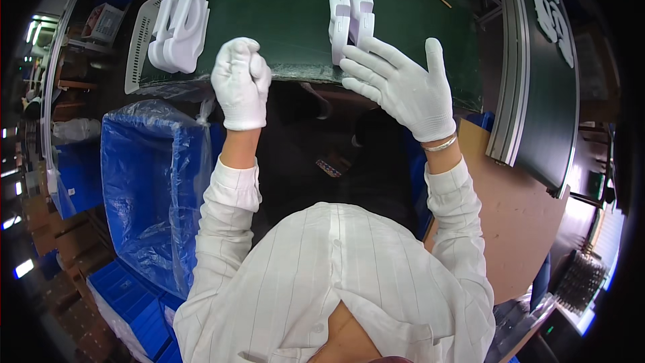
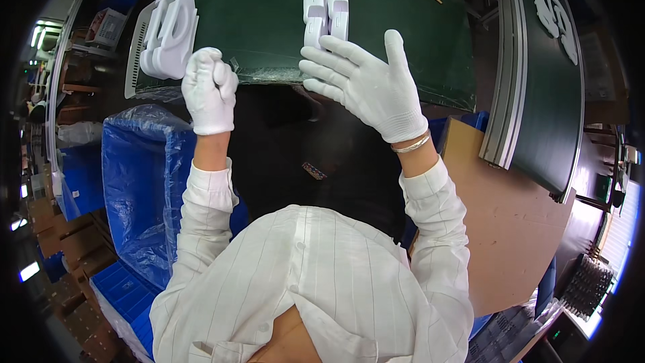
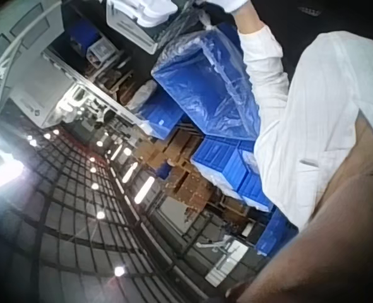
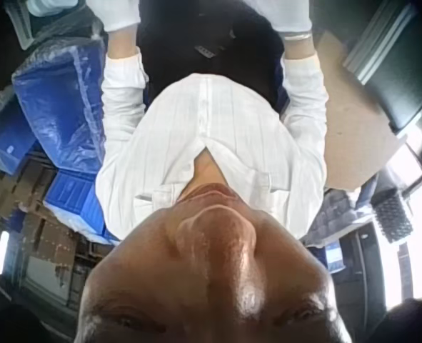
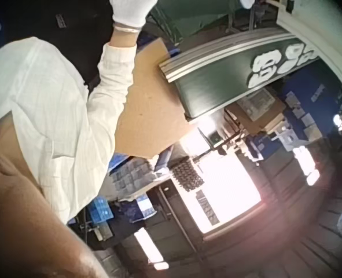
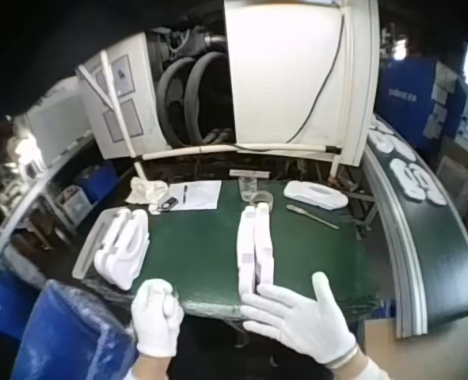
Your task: Manually inspecting and sorting white plastic components at a factory workbench.
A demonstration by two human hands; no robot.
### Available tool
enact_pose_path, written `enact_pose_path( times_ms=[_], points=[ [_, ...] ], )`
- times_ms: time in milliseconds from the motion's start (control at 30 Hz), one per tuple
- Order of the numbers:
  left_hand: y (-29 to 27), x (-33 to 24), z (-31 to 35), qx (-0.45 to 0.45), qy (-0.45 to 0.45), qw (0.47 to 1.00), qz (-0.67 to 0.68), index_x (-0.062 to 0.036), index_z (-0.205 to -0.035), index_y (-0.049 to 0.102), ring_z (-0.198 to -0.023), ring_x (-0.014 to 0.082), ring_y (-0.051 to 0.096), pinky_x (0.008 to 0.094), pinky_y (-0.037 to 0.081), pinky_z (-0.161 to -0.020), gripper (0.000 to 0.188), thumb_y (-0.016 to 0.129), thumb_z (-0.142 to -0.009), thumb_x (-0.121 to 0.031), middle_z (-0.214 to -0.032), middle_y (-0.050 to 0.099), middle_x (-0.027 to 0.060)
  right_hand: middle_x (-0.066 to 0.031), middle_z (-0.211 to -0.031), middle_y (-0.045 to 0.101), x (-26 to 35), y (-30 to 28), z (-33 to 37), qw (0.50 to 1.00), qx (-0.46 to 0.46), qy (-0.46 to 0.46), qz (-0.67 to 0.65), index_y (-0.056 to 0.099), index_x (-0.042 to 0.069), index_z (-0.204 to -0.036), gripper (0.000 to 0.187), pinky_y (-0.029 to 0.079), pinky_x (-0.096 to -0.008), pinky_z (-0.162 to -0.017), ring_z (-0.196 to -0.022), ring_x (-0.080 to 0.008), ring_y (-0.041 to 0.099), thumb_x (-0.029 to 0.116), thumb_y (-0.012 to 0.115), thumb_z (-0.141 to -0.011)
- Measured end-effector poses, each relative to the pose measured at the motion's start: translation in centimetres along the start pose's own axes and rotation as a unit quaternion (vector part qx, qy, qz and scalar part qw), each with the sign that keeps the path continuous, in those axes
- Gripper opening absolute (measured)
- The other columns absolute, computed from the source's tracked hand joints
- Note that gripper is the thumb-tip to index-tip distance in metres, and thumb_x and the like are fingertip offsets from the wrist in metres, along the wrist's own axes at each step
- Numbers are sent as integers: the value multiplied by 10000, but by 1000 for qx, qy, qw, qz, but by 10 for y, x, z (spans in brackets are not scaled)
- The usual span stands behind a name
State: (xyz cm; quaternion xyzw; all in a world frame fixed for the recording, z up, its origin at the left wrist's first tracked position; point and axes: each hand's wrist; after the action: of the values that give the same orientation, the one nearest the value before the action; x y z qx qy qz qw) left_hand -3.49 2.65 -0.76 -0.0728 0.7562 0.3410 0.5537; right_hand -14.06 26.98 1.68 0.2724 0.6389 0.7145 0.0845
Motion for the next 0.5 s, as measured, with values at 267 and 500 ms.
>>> enact_pose_path(
  times_ms=[267, 500],
  points=[
    [28, -29, -7, 135, -3, 979, -152, -20, -1035, 660, -469, 35, 425, 191, 339, -433, 233, 569, -1019, -234, -808, 653, 46, -322, -1503, 348, -1, -7, 7, 983, 18, 71, 170, 236, -91, -1505, 898, 303, -553, -1157, -1376, -442, 396, 657, 204, -1008],
    [73, 2, 25, 264, 181, 882, -347, 7, -1058, 698, -778, 125, 691, 248, 556, -674, 176, 686, -907, -84, -953, 720, 82, -241, -1471, 434, -24, -5, 5, 929, -1, 85, 361, 272, -69, -1501, 737, 401, -472, -1108, -1345, -356, 465, 496, 391, -1042]
  ],
)
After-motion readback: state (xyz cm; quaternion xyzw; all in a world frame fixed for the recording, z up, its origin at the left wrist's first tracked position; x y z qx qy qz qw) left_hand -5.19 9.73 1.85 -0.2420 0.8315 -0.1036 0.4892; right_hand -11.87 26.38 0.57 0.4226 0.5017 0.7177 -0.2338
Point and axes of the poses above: each hand's wrist, its own z-axis away from the middle knuckle, its own y-axis out of the palm, x = y × z
